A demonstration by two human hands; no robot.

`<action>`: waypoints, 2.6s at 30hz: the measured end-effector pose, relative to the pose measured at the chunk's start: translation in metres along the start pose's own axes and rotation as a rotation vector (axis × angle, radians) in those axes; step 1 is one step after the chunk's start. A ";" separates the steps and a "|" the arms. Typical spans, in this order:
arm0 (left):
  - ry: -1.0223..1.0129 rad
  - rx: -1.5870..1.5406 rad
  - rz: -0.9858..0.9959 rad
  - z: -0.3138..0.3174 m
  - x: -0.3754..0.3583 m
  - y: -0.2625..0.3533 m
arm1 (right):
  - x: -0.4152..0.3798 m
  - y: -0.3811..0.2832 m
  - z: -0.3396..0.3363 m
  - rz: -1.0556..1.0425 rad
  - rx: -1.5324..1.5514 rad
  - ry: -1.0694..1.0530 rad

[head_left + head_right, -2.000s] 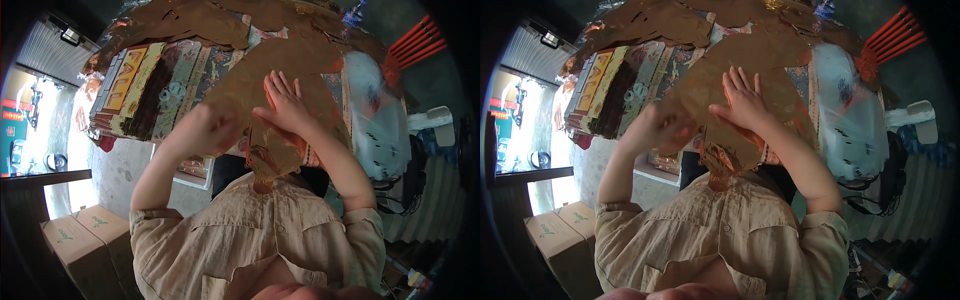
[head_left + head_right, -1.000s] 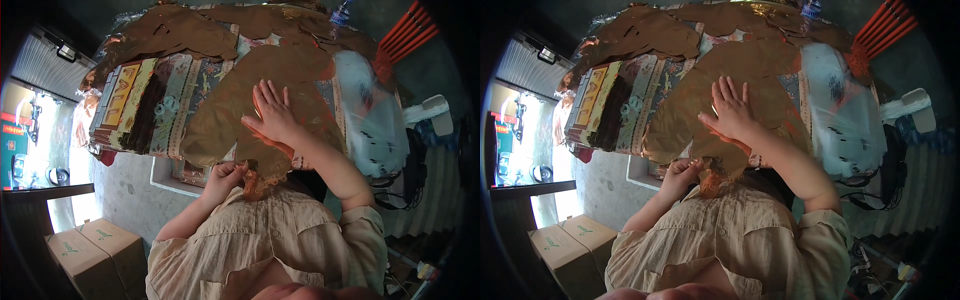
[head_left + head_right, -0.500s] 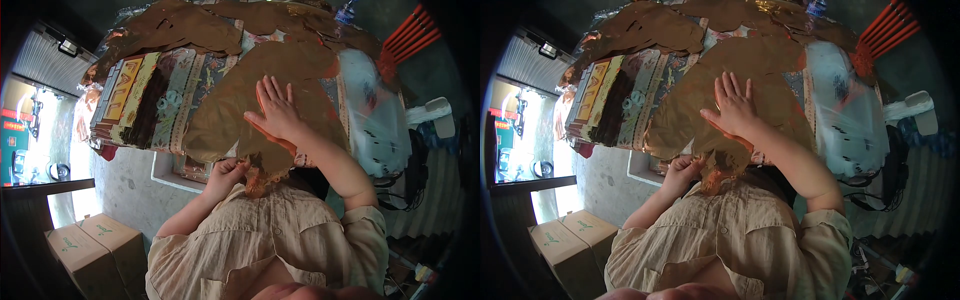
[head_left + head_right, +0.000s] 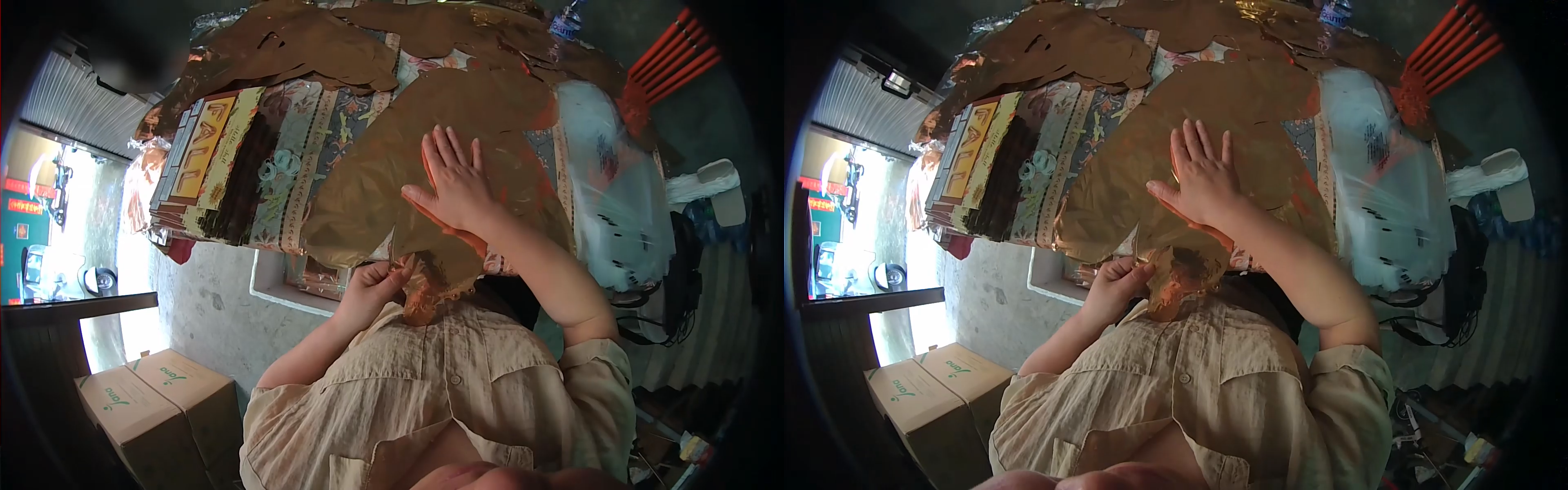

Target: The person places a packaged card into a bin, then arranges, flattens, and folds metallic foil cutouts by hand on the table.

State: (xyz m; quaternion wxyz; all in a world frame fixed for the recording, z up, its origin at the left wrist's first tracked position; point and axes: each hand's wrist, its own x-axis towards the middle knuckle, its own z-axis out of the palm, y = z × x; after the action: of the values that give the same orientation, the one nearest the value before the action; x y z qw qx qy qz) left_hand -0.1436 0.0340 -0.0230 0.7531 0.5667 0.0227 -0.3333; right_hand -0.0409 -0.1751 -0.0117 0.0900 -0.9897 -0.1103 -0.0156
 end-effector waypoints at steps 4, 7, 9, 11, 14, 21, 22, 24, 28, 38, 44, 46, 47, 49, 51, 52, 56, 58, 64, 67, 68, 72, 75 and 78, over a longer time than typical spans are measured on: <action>-0.099 0.284 -0.087 -0.010 -0.011 0.043 | -0.001 -0.001 -0.001 0.014 0.002 0.017; -0.293 0.893 -0.076 -0.009 -0.018 0.095 | -0.002 -0.002 0.001 0.000 0.038 0.015; -0.332 1.012 0.244 0.000 -0.010 0.122 | -0.001 -0.002 0.000 0.002 0.034 0.013; -0.326 1.086 0.350 0.011 0.014 0.144 | -0.002 -0.001 0.004 -0.009 0.054 0.041; -0.277 1.253 0.276 0.025 0.085 0.170 | -0.003 0.000 0.001 -0.023 0.055 0.039; -0.292 1.419 1.031 0.027 0.259 0.138 | -0.002 -0.003 0.001 -0.006 0.074 0.078; -0.301 1.417 1.035 0.028 0.268 0.135 | -0.003 -0.002 0.002 -0.012 0.086 0.063; -0.259 1.373 1.037 0.033 0.280 0.132 | -0.003 -0.001 0.005 -0.012 0.065 0.089; -0.254 1.356 1.223 0.038 0.295 0.126 | -0.003 -0.001 0.006 -0.022 0.088 0.115; -0.244 1.403 1.165 0.029 0.302 0.120 | -0.004 0.005 -0.006 -0.012 0.263 0.199; -0.183 1.488 1.148 0.032 0.291 0.118 | -0.052 0.079 -0.071 0.181 0.104 0.172; -0.177 1.490 1.156 0.032 0.289 0.116 | -0.070 0.090 -0.075 0.284 -0.023 0.076; -0.176 1.517 1.135 0.032 0.289 0.116 | -0.078 0.091 -0.076 0.339 -0.085 0.016; -0.176 1.546 1.117 0.034 0.288 0.117 | -0.085 0.096 -0.077 0.395 -0.146 -0.040; -0.176 1.551 1.146 0.034 0.286 0.117 | -0.087 0.099 -0.075 0.460 -0.056 -0.099; -0.175 1.553 1.143 0.034 0.285 0.116 | -0.088 0.099 -0.076 0.458 -0.054 -0.101; -0.199 1.583 1.060 0.035 0.281 0.120 | -0.085 0.103 -0.078 0.510 -0.014 -0.136; -0.212 1.579 1.066 0.037 0.281 0.119 | -0.087 0.105 -0.074 0.514 -0.029 -0.129; -0.195 1.647 0.984 0.039 0.277 0.122 | -0.092 0.106 -0.066 0.359 -0.062 0.141; -0.207 1.621 1.009 0.036 0.283 0.119 | -0.090 0.106 -0.077 0.376 0.093 0.208; -0.212 1.628 1.032 0.036 0.283 0.119 | -0.090 0.111 -0.079 0.426 0.385 0.142; -0.196 1.651 1.036 0.036 0.282 0.118 | -0.092 0.110 -0.102 0.520 1.085 -0.067; -0.193 1.631 1.042 0.038 0.281 0.119 | -0.080 0.111 -0.096 0.399 1.294 0.044; -0.165 1.645 1.032 0.037 0.284 0.115 | -0.054 0.092 -0.105 0.287 1.317 -0.081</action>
State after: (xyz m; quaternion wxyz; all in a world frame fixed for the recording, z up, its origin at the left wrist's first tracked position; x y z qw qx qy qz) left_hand 0.1250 -0.1173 -0.0304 0.1750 0.8308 -0.5211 0.0871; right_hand -0.0742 -0.2940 0.0723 0.6714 -0.7330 0.0327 0.1040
